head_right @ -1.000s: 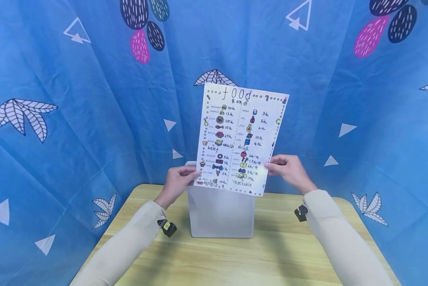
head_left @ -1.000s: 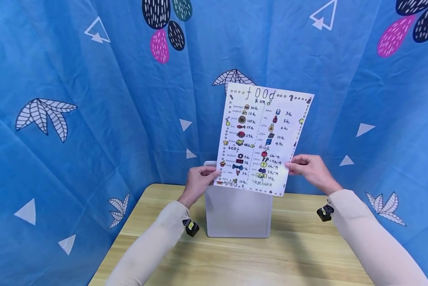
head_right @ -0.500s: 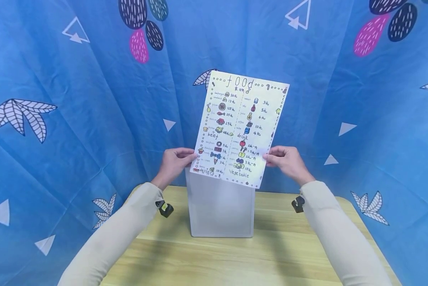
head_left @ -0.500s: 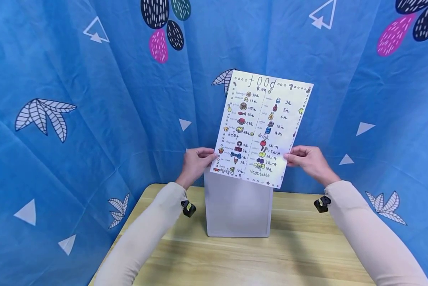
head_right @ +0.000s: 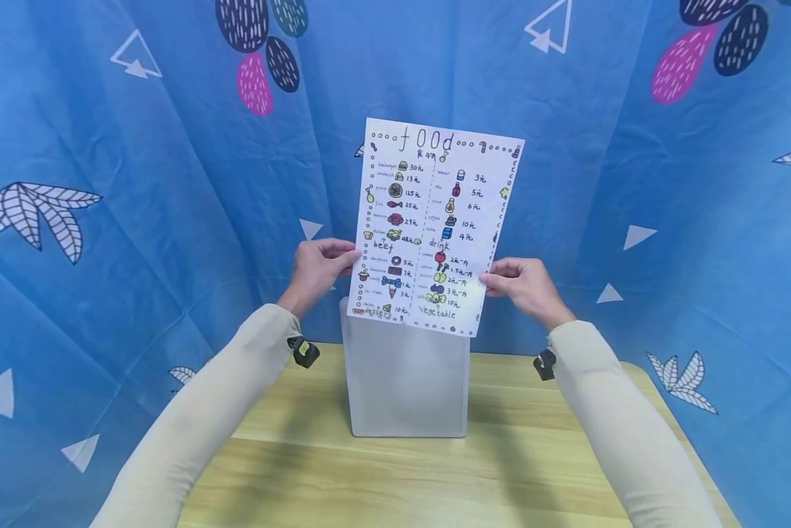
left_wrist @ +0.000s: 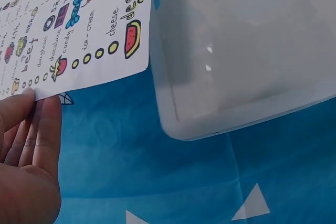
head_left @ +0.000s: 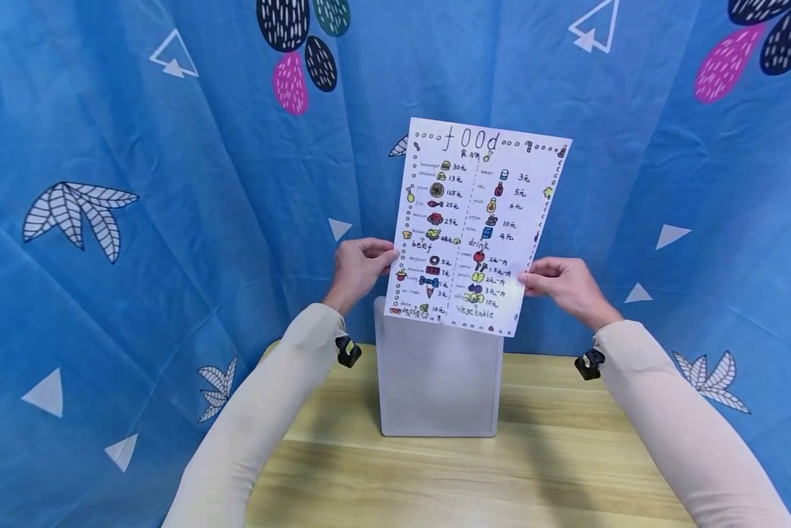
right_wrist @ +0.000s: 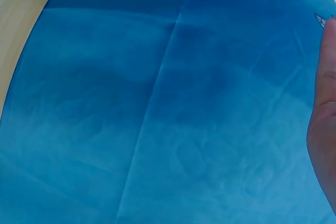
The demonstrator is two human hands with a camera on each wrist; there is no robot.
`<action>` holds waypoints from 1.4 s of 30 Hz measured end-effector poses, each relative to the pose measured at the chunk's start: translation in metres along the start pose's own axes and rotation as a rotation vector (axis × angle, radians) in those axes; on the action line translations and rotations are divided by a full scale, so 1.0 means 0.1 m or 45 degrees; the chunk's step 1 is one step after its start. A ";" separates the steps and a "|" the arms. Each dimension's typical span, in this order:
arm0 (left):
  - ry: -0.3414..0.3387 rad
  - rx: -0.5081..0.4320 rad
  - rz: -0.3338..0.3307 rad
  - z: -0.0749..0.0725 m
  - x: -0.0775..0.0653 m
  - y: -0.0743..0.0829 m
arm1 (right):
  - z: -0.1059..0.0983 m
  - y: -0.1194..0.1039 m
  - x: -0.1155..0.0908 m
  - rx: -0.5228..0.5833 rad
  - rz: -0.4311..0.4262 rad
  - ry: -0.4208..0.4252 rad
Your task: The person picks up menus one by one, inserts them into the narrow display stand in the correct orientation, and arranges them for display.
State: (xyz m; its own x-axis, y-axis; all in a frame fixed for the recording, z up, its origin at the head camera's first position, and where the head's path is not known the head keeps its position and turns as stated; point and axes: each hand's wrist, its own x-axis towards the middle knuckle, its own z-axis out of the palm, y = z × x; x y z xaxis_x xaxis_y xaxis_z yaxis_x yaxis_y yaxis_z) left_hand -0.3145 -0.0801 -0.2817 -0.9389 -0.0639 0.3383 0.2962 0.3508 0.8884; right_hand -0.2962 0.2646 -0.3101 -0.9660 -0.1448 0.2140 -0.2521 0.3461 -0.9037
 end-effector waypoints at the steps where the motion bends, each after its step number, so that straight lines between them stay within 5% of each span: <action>1: 0.004 0.001 -0.001 0.00 0.01 0.01 | 0.00 -0.01 0.01 -0.005 0.000 0.001; 42: 0.184 0.037 0.136 -0.29 0.21 0.25 | 0.21 -0.44 0.47 0.016 -0.043 0.091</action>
State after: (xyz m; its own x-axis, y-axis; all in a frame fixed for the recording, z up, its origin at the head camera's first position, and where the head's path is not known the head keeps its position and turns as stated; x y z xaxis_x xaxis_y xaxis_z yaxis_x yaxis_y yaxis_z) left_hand -0.3215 -0.1001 -0.2434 -0.8667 -0.1574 0.4733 0.3859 0.3896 0.8363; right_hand -0.3291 0.2227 -0.2677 -0.9588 -0.0897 0.2697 -0.2841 0.3300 -0.9002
